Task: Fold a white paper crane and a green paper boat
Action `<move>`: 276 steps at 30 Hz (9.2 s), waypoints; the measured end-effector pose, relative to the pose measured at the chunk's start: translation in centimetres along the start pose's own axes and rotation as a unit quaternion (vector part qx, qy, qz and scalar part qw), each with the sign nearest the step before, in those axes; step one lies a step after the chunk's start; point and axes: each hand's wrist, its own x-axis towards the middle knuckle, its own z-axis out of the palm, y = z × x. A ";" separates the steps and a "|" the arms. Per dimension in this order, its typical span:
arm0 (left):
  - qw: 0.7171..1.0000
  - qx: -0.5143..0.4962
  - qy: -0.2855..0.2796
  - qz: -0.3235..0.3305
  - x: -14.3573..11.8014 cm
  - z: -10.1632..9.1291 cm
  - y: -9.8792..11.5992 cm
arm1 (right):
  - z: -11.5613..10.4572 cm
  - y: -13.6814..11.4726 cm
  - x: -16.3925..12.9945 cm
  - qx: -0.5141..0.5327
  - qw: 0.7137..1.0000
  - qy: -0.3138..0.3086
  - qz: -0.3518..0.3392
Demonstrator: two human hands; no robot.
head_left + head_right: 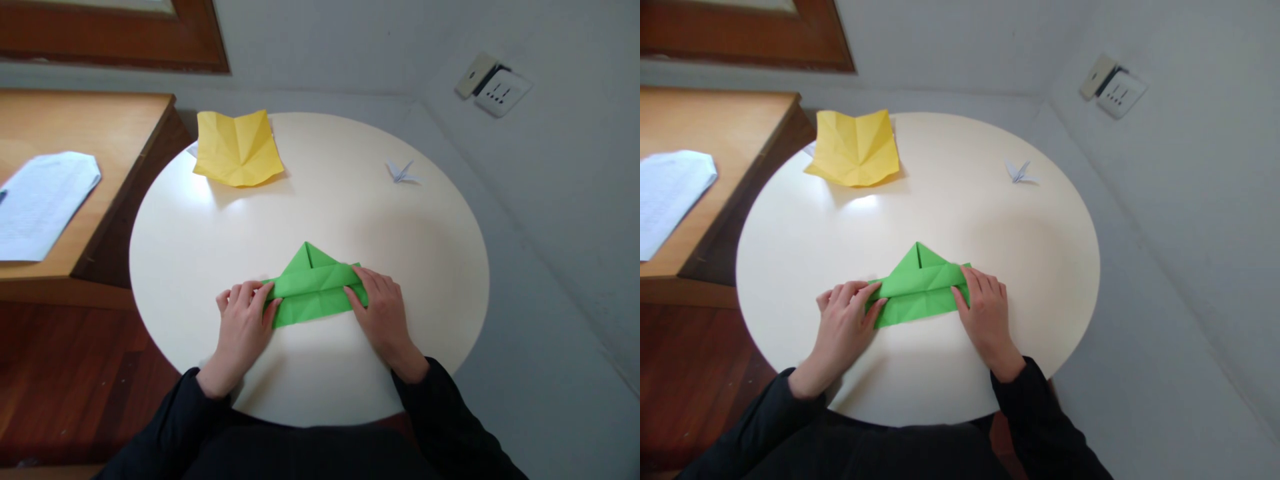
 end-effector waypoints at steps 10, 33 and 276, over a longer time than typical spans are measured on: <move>1.000 -0.006 0.010 0.003 0.5 -0.2 0.1 | -0.1 0.2 0.8 -0.009 1.000 -0.006 -0.010; 0.998 -0.064 0.002 -0.016 0.5 -0.3 0.2 | -1.1 -0.3 1.5 0.230 0.961 0.104 0.114; 0.813 -0.536 -0.048 -0.220 13.1 3.6 -2.1 | 1.2 4.5 9.2 0.485 0.841 -0.023 0.238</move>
